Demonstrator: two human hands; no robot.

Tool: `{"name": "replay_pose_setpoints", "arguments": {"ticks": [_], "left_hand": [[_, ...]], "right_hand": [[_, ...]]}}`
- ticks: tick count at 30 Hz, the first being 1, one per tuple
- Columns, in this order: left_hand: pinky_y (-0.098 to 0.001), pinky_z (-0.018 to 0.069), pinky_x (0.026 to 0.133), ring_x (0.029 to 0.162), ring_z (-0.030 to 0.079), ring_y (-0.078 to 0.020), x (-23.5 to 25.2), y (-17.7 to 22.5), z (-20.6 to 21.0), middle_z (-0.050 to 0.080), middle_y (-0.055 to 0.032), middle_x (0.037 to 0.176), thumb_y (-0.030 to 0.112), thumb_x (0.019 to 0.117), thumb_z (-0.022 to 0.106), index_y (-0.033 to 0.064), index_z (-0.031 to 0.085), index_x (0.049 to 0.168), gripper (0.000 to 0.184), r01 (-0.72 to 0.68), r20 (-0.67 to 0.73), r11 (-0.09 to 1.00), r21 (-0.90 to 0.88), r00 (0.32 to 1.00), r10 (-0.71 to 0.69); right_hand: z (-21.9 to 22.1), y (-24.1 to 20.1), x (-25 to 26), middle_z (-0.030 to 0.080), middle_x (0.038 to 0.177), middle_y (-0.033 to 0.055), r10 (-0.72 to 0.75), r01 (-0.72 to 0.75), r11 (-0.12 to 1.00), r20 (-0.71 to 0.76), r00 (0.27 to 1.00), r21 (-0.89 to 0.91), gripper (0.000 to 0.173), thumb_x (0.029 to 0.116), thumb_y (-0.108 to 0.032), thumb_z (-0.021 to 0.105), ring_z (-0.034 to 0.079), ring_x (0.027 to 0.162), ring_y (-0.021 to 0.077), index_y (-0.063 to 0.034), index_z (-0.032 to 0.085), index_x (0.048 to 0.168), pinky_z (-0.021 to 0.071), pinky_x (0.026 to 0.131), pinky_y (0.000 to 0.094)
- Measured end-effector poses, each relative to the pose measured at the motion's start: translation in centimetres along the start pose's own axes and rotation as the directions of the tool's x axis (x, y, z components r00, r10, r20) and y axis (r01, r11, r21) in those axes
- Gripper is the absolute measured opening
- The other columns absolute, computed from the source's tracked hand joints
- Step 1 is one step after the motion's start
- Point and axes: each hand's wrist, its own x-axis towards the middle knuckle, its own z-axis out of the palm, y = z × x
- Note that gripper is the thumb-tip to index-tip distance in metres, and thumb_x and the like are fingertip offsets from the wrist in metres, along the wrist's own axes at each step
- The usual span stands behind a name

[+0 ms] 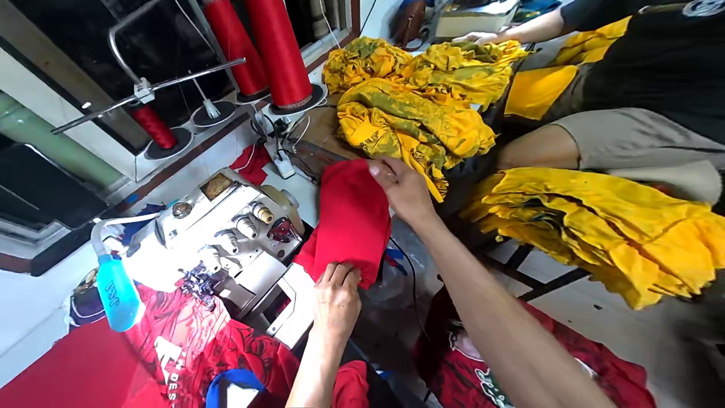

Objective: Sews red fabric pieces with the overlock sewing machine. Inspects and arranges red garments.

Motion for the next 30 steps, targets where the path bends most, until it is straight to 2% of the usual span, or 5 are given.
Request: {"name": "replay_pose_setpoints", "arguments": {"ticks": [6, 9, 21, 25, 30], "left_hand": [[-0.0409, 0.0597, 0.074, 0.084, 0.072, -0.0203, 1.7, 0.1, -1.5, 0.074, -0.0042, 0.083, 0.005, 0.0791, 0.08, 0.0087, 0.077, 0.079, 0.004, 0.302, 0.229, 0.942, -0.146, 0.937, -0.264], [-0.0405, 0.0589, 0.081, 0.089, 0.071, -0.0144, 2.1, -1.3, -1.7, 0.074, 0.001, 0.091, 0.019, 0.0894, 0.077, 0.0132, 0.079, 0.088, 0.006, 0.424, 0.375, 0.883, -0.202, 0.866, -0.33], [-0.0341, 0.0584, 0.083, 0.091, 0.069, -0.0084, 2.4, -1.7, -2.2, 0.073, 0.0041, 0.098, 0.019, 0.0899, 0.074, 0.0152, 0.077, 0.095, 0.007, 0.532, 0.463, 0.821, -0.209, 0.793, -0.396], [-0.0498, 0.0571, 0.08, 0.087, 0.07, -0.0247, 6.4, -0.8, -2.9, 0.073, -0.0089, 0.092, 0.013, 0.0939, 0.071, 0.0074, 0.074, 0.102, 0.011, 0.568, 0.548, 0.82, -0.078, 0.711, -0.441], [-0.0389, 0.0579, 0.083, 0.094, 0.071, -0.0238, 15.5, 1.9, -6.8, 0.072, -0.0153, 0.104, 0.006, 0.1015, 0.058, -0.0006, 0.067, 0.115, 0.018, 0.221, -0.106, 0.936, -0.275, 0.96, -0.258]], "right_hand": [[2.8, 3.3, -13.2, 0.072, 0.117, 0.0043, 0.146, -0.097, 0.968, -0.206, 0.968, 0.23, 0.026, 0.1064, -0.023, 0.055, 0.07, 0.096, 0.013, -0.0098, 0.07, 0.122, 0.058, 0.083, 0.0366], [3.8, 4.0, -16.3, 0.074, 0.11, 0.0017, 0.218, -0.139, 0.93, -0.205, 0.954, 0.341, 0.021, 0.1034, -0.019, 0.058, 0.07, 0.089, 0.0086, -0.0094, 0.069, 0.118, 0.0582, 0.077, 0.0302], [7.6, 5.2, -17.6, 0.068, 0.1, 0.0038, 0.088, -0.05, 0.975, -0.17, 0.981, 0.218, 0.016, 0.088, -0.02, 0.077, 0.066, 0.087, 0.0113, -0.0113, 0.077, 0.101, 0.0583, 0.075, 0.031], [7.8, 6.0, -17.8, 0.069, 0.097, 0.0053, 0.094, -0.071, 0.978, -0.109, 0.99, 0.198, 0.015, 0.0921, -0.022, 0.073, 0.067, 0.083, 0.0119, -0.0096, 0.077, 0.099, 0.0592, 0.074, 0.0305], [6.1, 3.7, -17.5, 0.071, 0.112, 0.0096, 0.146, -0.133, 0.982, -0.091, 0.985, 0.135, 0.023, 0.0943, -0.026, 0.069, 0.067, 0.105, 0.0192, -0.0103, 0.078, 0.108, 0.0567, 0.09, 0.0379]]}}
